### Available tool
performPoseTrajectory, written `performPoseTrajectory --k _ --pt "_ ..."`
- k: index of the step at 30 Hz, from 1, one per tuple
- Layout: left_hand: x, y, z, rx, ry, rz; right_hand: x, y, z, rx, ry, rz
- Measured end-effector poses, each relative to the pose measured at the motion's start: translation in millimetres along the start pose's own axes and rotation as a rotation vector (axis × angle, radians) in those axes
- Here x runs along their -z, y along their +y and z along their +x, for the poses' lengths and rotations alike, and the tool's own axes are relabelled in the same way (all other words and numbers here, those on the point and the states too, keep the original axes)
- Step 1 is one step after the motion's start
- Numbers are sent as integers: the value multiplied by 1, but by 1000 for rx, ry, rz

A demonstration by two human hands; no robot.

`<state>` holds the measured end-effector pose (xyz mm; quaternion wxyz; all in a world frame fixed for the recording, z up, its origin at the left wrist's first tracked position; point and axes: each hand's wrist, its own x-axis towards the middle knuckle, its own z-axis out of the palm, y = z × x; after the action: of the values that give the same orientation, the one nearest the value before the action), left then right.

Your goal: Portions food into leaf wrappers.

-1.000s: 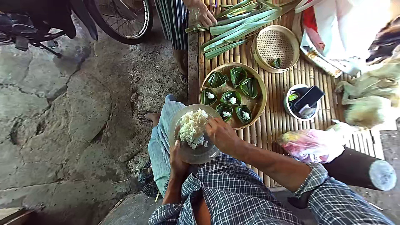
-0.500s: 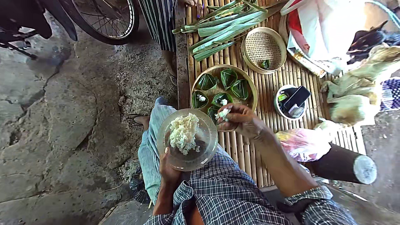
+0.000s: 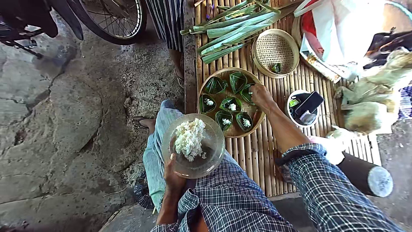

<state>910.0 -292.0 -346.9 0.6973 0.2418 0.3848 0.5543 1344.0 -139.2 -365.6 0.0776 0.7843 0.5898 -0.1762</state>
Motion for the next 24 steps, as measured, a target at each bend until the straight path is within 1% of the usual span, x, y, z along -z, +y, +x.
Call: performPoseTrajectory --k 3,7,10,13,15,17,19,22,24 --pt "2 0 1 -7 -1 -3 0 -3 -1 -6 -1 -40" --pt "-3 1 1 16 43 -6 -4 -6 -3 -25 -2 -72" --pt "2 0 2 6 -17 -2 -10 -6 -2 -29 28 -58" --pt "1 1 1 5 28 29 -7 -5 -4 -23 61 -4" --pt "1 0 1 -5 19 40 1 -4 -13 -74 88 60" --pt "3 -1 0 -12 9 30 7 -4 -31 -115 217 137" --pt "3 -1 0 -7 18 -3 9 -5 -55 -197 319 167" --pt "0 1 1 11 12 -51 -11 4 -87 -335 344 148" --pt "-1 1 0 29 41 -68 -29 10 -102 -430 290 154"
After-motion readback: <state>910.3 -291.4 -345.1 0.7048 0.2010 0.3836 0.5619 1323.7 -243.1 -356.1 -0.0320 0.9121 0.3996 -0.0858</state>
